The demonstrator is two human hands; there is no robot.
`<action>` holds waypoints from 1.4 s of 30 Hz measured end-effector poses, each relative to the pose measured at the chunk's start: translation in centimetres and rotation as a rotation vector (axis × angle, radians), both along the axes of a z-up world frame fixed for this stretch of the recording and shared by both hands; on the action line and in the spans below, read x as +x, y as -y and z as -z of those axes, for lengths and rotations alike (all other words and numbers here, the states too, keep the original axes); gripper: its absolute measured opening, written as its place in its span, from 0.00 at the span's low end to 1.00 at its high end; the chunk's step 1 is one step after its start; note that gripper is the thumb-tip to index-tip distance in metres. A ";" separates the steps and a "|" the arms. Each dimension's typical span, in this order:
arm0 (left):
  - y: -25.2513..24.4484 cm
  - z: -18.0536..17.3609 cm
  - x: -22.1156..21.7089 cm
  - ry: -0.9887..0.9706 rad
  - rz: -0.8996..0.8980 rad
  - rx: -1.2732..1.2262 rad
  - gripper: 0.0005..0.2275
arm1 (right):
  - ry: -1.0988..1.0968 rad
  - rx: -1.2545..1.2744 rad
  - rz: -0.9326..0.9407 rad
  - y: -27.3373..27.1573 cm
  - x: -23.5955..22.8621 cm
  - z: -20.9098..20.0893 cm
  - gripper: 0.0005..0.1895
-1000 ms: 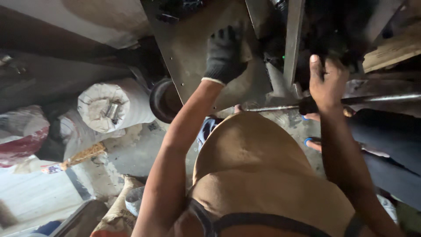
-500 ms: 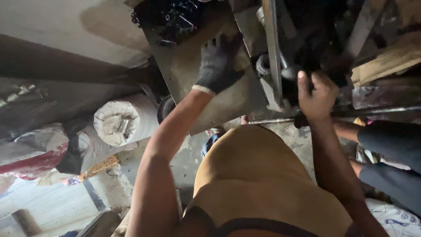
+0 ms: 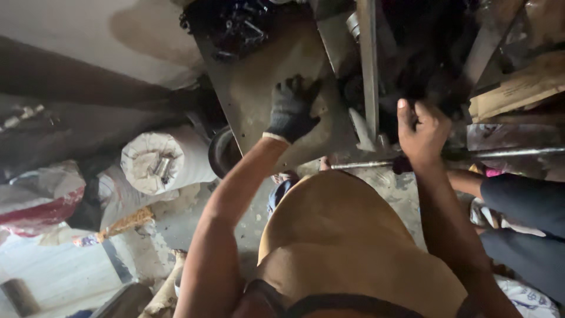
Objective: The person operates a manual machine by placing small metal pieces into a slot and pulling a lever to process them. The person repeats this action multiple times, handling the metal pieces and the lever with gloved hands.
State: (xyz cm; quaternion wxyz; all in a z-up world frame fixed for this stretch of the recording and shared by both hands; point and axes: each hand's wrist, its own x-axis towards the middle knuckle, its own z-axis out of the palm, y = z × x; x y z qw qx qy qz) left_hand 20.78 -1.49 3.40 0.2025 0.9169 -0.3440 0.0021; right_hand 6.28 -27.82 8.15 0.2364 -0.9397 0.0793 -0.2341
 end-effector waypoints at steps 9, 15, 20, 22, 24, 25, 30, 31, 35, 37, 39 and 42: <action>-2.9 -2.6 -1.8 -0.013 0.018 -0.015 0.38 | -0.007 -0.016 -0.020 0.0 0.5 0.2 0.23; -1.9 -2.2 -2.0 0.028 0.013 0.034 0.36 | -0.029 -0.076 -0.009 0.0 0.1 0.4 0.24; -5.1 -2.9 -5.5 0.013 -0.113 -0.133 0.37 | -0.009 0.071 -0.016 -0.2 0.3 -0.3 0.22; -7.6 -2.3 -6.9 -0.015 -0.185 -0.265 0.40 | 0.066 0.197 -0.058 -1.0 -0.8 -0.7 0.09; -9.7 -0.9 -8.2 -0.032 -0.183 -0.475 0.38 | 0.134 0.278 -0.180 -2.3 -2.1 -0.7 0.08; -10.5 -0.2 -8.5 -0.028 -0.180 -0.581 0.37 | 0.178 0.299 -0.277 -3.3 -1.9 -0.4 0.08; -12.1 2.1 -9.7 -0.081 -0.241 -0.537 0.42 | -0.205 0.637 -0.412 -9.3 0.5 3.7 0.10; -12.5 2.2 -9.9 -0.089 -0.245 -0.508 0.44 | -0.288 0.607 -0.325 -9.9 2.6 5.6 0.12; -14.0 1.1 -9.6 -0.129 -0.215 -0.437 0.46 | -0.536 0.244 -0.238 -9.5 9.5 13.2 0.21; -13.4 0.2 -8.7 -0.067 -0.250 -0.344 0.45 | -0.713 0.161 -0.194 -8.8 10.9 15.8 0.21; -11.8 -0.2 -6.6 -0.110 -0.172 -0.202 0.39 | -0.628 0.231 -0.139 -8.4 11.2 17.0 0.23; -7.8 0.8 -3.2 -0.135 -0.167 -0.067 0.34 | -0.546 0.535 -0.153 -8.8 11.1 16.6 0.20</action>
